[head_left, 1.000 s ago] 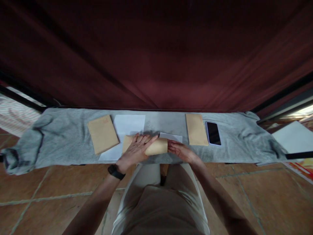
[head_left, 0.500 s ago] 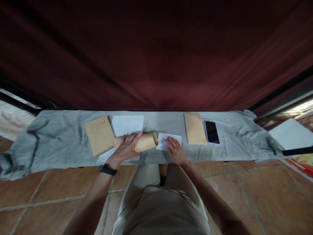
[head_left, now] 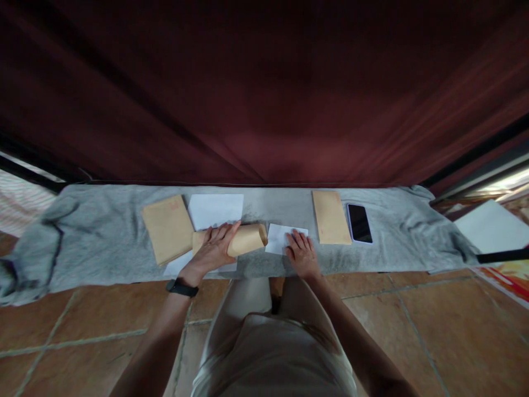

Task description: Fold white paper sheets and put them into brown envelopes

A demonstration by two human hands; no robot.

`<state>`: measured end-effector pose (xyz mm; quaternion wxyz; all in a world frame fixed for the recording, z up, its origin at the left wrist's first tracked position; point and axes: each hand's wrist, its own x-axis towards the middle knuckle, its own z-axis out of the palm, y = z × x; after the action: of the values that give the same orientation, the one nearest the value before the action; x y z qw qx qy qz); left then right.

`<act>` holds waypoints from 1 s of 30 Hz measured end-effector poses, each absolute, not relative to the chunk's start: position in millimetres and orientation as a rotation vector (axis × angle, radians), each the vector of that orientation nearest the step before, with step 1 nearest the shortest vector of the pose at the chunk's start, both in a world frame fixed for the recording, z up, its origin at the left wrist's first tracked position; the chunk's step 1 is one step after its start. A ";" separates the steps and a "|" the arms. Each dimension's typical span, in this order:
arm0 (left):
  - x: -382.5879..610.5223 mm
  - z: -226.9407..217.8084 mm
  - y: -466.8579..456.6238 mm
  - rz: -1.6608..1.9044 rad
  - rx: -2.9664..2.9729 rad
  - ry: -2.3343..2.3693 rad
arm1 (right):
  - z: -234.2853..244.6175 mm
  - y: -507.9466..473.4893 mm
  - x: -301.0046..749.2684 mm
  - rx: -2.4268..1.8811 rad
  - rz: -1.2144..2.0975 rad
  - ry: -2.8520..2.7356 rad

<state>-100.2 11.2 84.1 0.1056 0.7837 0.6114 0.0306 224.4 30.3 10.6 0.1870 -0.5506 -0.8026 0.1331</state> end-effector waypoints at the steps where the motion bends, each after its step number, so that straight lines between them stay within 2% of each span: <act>1: -100.0 84.7 10.3 0.087 2.312 1.800 | 10.0 31.2 228.6 -1.594 0.366 -2.212; 11: -102.8 86.2 -1.8 0.117 2.363 1.792 | 27.7 40.1 237.3 -2.039 0.424 -1.885; 20: -107.9 71.2 -3.6 0.124 2.305 1.806 | 42.2 54.0 233.2 -2.268 0.570 -1.810; 24: -108.6 71.8 -3.8 0.139 2.308 1.791 | 38.2 55.4 240.8 -2.170 0.627 -1.809; 30: -108.1 73.6 -3.9 0.141 2.298 1.783 | 30.8 56.2 261.2 -1.645 0.906 -1.581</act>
<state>-108.1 -3.9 73.6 0.1145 0.7839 0.6084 0.0480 261.2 56.2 30.8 0.3370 -0.6309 -0.6063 0.3475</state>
